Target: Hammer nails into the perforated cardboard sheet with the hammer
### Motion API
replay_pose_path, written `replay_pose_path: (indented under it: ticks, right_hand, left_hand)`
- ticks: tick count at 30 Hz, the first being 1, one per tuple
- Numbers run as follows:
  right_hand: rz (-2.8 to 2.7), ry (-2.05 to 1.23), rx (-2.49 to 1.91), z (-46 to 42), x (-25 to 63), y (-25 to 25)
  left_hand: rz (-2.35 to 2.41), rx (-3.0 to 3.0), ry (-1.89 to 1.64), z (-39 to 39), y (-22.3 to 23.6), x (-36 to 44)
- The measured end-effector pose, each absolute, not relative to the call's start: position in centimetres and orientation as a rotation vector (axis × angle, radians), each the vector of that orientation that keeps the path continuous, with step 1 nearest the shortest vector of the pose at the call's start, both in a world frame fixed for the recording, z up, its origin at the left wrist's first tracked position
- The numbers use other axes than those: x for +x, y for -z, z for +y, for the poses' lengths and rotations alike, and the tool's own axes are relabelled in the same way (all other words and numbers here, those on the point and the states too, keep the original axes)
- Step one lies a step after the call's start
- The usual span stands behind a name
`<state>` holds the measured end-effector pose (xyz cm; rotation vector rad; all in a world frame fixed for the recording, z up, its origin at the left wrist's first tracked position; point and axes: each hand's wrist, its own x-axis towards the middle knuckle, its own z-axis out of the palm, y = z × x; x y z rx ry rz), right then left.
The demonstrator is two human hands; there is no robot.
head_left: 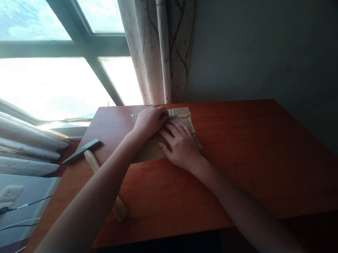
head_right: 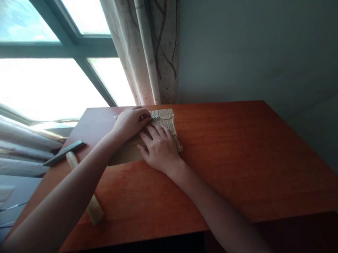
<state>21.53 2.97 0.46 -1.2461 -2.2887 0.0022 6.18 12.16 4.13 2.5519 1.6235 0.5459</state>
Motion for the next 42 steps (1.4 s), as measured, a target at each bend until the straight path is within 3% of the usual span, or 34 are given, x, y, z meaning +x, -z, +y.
replay_pose_path:
  ticks: [9,17,31,42]
  right_hand:
    - [-2.291,-0.028,-1.252,3.0,21.6,-0.6]
    - [-2.295,-0.047,-1.261,3.1,21.7,-0.6]
    - [-2.3,-0.043,-1.259,3.2,21.8,-0.7]
    - [-2.296,-0.042,-1.253,3.1,21.7,-0.6]
  left_hand:
    - [1.587,2.567,-0.554,12.2,-4.0,6.3]
    - [1.507,2.526,-0.834,12.6,-3.5,6.2]
    - [1.399,2.487,-0.979,12.6,-3.4,6.2]
    - [1.401,2.488,-0.902,12.6,-4.6,6.4]
